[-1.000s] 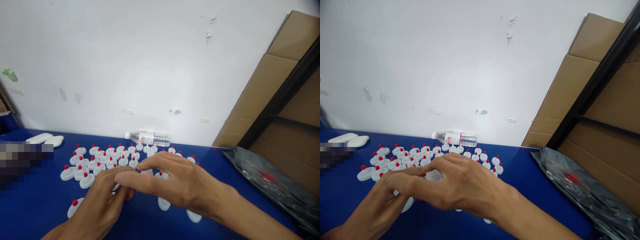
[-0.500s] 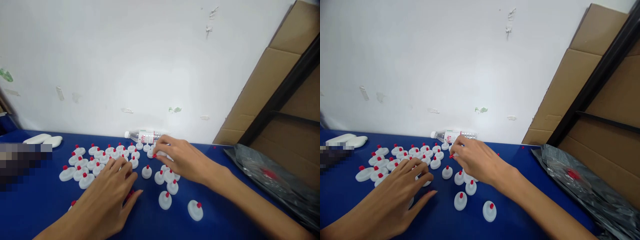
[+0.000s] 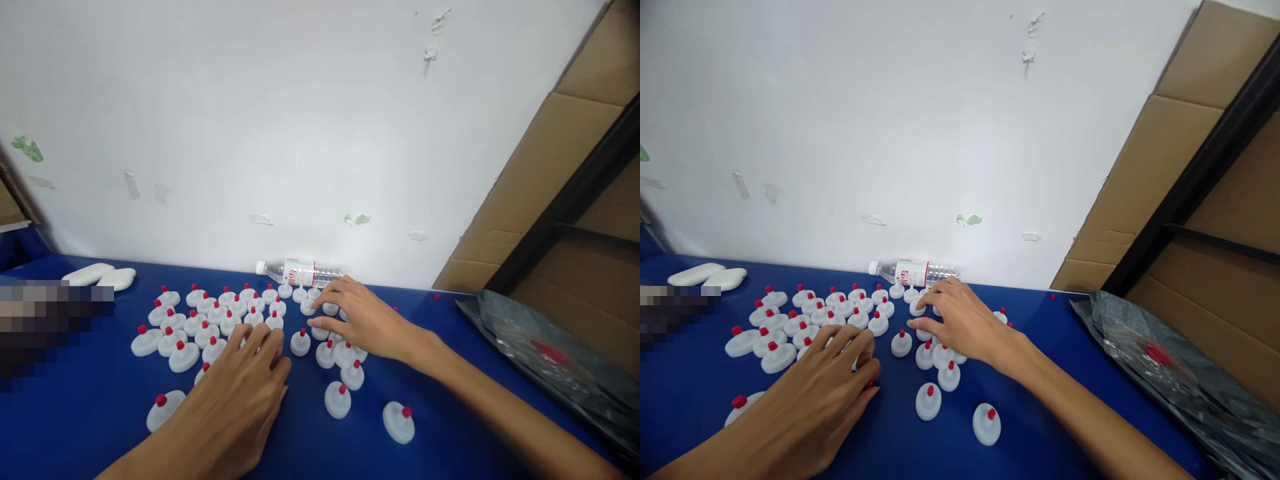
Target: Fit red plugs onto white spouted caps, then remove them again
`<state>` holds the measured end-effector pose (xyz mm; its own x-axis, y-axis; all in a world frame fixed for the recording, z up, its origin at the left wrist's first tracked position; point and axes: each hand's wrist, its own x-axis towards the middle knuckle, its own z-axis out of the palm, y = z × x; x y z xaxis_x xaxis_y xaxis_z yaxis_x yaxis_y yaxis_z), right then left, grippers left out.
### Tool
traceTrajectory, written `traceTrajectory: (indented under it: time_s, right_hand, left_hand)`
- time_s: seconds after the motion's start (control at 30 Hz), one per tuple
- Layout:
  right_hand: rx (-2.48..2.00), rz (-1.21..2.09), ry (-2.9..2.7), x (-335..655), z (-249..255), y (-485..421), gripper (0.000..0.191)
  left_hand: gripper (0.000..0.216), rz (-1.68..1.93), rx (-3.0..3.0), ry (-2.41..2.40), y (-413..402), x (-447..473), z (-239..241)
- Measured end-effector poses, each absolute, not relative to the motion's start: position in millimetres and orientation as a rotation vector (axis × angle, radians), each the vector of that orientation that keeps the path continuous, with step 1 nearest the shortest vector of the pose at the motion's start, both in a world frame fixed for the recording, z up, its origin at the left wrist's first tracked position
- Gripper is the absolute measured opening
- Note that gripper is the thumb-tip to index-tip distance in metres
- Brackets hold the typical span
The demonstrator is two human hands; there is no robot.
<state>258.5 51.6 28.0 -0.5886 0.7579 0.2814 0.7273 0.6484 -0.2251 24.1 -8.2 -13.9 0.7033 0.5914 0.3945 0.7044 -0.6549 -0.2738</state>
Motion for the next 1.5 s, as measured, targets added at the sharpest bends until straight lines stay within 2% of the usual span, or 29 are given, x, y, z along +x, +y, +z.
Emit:
traceTrajectory:
  time_s: [0.23,0.33,0.57,0.9,1.1,1.2,1.37,1.5]
  right_hand:
    - [-1.249,0.371,-2.618,254.1,29.3,43.9,0.062]
    - [-1.256,0.512,-2.664,255.4,25.6,44.4,0.064]
    - [-1.188,0.399,-2.621,254.6,30.8,45.1,0.054]
    - [-1.072,0.417,-2.635,251.6,30.1,44.6,0.046]
    - [-1.077,0.319,-2.505,251.1,47.8,34.9,0.025]
    - [-0.983,0.363,-2.590,248.7,54.1,27.6,0.014]
    - [-1.012,0.355,-2.585,242.9,51.1,21.8,0.042]
    - [-0.941,0.374,-2.577,238.1,48.5,18.7,0.046]
  left_hand:
    - [0.022,-0.684,-2.560,-0.934,-7.8,26.0,-7.6]
    - [0.025,-0.758,-2.562,-0.898,-6.2,24.2,-9.7]
    - [0.019,-0.889,-2.536,-0.893,-3.3,21.3,-12.7]
    - [0.024,-0.972,-2.528,-0.929,5.1,15.5,-12.2]
    - [0.028,-1.079,-2.477,-0.931,10.0,11.7,-12.0]
    - [0.022,-1.118,-2.452,-0.921,12.1,11.1,-10.7]
    - [0.017,-1.135,-2.477,-0.898,10.4,11.6,-8.8]
    - [0.018,-1.139,-2.518,-0.885,8.8,13.4,-7.6]
